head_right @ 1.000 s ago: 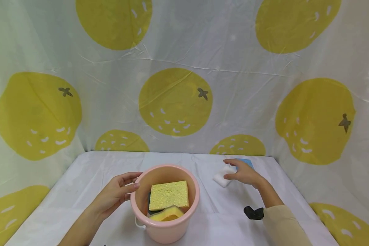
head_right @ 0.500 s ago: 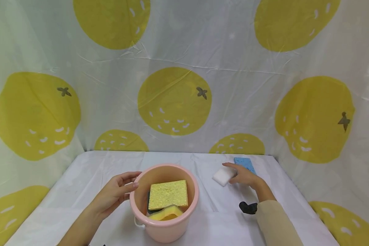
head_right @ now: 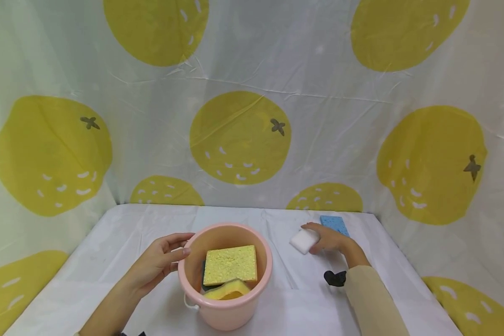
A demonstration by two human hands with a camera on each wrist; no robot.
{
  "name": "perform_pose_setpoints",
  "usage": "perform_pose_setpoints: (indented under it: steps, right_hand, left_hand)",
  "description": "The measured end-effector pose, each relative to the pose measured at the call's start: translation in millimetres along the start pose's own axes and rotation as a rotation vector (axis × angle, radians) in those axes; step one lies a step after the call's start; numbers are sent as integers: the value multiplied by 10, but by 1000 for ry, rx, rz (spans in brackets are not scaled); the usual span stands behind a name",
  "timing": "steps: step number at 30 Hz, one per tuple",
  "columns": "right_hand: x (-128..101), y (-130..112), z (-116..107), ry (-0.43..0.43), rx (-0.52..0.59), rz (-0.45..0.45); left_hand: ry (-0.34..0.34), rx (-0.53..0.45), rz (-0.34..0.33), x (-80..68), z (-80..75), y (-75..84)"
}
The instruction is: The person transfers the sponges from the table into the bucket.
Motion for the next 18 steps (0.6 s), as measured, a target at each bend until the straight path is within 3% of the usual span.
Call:
perform_pose_setpoints:
  steps: [4, 18]
  right_hand:
    - [12, 25, -33, 30, 12, 29]
    - [-2, 29, -118, 107, 83, 8]
  left_hand:
    - [3, -1, 0, -1, -2, -2]
    - [12, -1, -9, 4, -4, -2]
Point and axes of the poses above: each hand's wrist, its own x-axis towards the middle knuckle, its own z-axis out of the palm, y = z × x, the point moved 8 cm from there along x, towards the middle knuckle, and after that the axes turned 10 degrees about z, right-handed, at the moved point
